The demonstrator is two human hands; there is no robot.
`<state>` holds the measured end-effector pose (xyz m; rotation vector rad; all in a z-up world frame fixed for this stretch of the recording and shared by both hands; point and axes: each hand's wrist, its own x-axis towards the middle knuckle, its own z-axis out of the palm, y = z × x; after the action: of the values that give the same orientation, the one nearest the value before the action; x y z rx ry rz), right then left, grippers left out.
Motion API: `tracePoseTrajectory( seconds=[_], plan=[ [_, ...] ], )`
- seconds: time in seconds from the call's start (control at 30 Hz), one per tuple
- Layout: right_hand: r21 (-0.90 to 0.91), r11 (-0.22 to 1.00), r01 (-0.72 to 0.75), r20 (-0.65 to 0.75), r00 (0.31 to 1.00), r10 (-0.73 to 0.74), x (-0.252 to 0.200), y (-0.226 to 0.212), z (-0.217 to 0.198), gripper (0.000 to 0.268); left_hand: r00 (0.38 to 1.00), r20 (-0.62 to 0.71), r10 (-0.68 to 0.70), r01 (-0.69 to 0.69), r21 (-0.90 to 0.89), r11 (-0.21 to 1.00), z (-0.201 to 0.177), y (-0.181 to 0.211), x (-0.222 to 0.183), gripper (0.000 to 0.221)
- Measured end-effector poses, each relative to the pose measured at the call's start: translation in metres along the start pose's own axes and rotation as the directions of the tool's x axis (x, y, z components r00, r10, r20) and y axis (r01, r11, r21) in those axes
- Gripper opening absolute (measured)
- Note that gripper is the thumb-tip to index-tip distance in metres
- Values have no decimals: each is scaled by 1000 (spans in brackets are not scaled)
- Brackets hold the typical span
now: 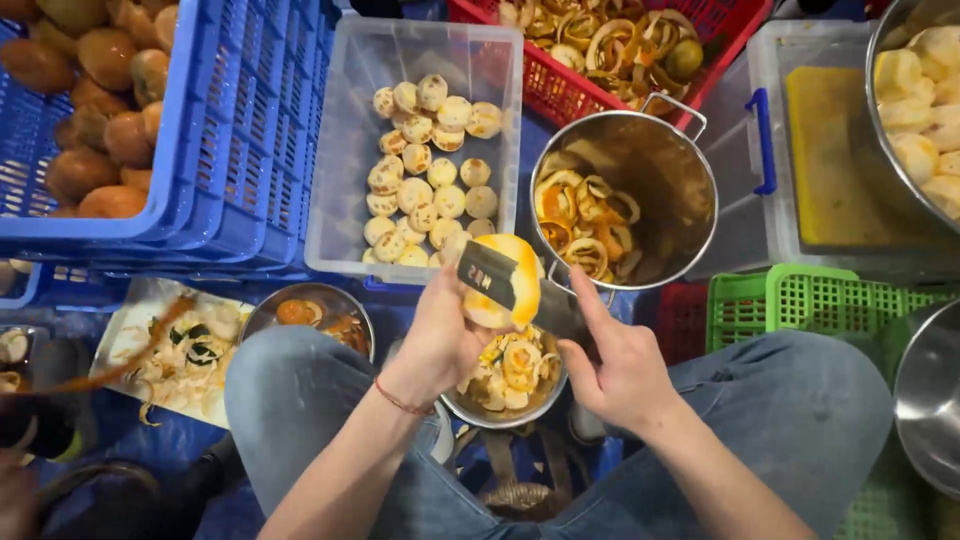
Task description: The person sits cross-legged and uses a knife to peel the skin off round orange-skinned fruits. They remove the peel in long strips and place the peeled fruits into a clear plastic container while discarding the peels into a metal pot.
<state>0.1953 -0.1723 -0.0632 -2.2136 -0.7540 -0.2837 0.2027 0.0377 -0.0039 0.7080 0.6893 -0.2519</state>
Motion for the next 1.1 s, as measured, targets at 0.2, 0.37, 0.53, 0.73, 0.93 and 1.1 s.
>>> tracePoseTrajectory(
  seconds=[0.2,0.37,0.53,0.73,0.93,1.1],
  plan=[
    [321,944,-82,113,992,48,20,-15,-25,64,999,10,53,-52,-29,998,-5,-17,11,69],
    [736,658,-159,188,982,27,17,1,-12,55,966,249,76,-106,113,988,-43,-55,32,60],
    [933,90,-350,327,923,201,-31,34,1,42,963,266,44,-71,93,993,-35,-42,34,54],
    [898,257,-358,348,934,82,-11,-8,-8,51,991,99,92,-89,-38,995,-45,-15,38,61],
    [446,892,-81,157,988,12,-25,-14,-7,70,991,53,120,-116,-76,990,-32,-14,18,62],
    [79,996,-37,79,996,31,-27,-25,-7,73,996,57,75,-70,-84,994,-34,-24,13,50]
  ],
)
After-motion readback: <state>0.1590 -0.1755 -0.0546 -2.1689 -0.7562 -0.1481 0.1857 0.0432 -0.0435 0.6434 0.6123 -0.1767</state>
